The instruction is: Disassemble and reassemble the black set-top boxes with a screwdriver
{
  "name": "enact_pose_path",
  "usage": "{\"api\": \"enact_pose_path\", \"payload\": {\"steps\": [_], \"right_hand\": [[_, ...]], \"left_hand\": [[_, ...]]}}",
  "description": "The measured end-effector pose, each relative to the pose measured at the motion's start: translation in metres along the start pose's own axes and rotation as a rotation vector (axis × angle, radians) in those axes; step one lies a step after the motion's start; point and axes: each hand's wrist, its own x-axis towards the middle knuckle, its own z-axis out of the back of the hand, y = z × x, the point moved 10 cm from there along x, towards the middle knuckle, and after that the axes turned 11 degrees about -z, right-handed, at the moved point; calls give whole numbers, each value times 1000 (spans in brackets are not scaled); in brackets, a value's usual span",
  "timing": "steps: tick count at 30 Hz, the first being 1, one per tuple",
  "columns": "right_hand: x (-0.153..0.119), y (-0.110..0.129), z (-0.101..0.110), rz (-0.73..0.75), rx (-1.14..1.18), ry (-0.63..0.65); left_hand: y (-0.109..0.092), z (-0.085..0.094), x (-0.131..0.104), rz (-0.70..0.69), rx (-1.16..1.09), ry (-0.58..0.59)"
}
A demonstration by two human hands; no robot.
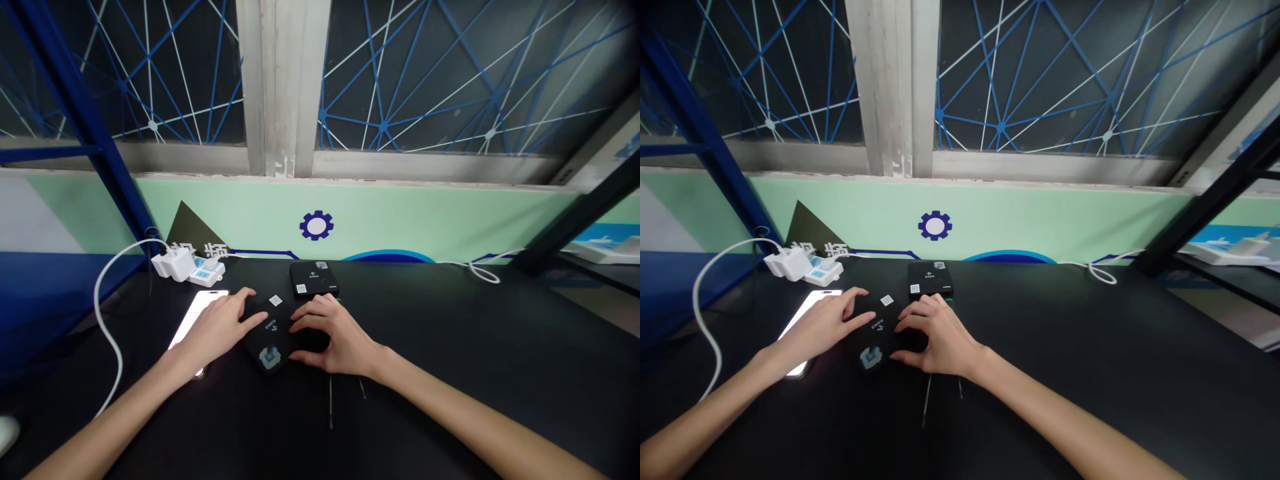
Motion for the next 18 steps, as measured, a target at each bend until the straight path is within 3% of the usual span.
{"api": "enact_pose_path", "payload": {"steps": [12, 18], "right_hand": [[-3, 1, -1, -24, 15, 37], [-3, 5, -2, -4, 11, 53]], "left_hand": [[-6, -10, -2, -85, -22, 163], [-11, -7, -4, -83, 20, 134]]}}
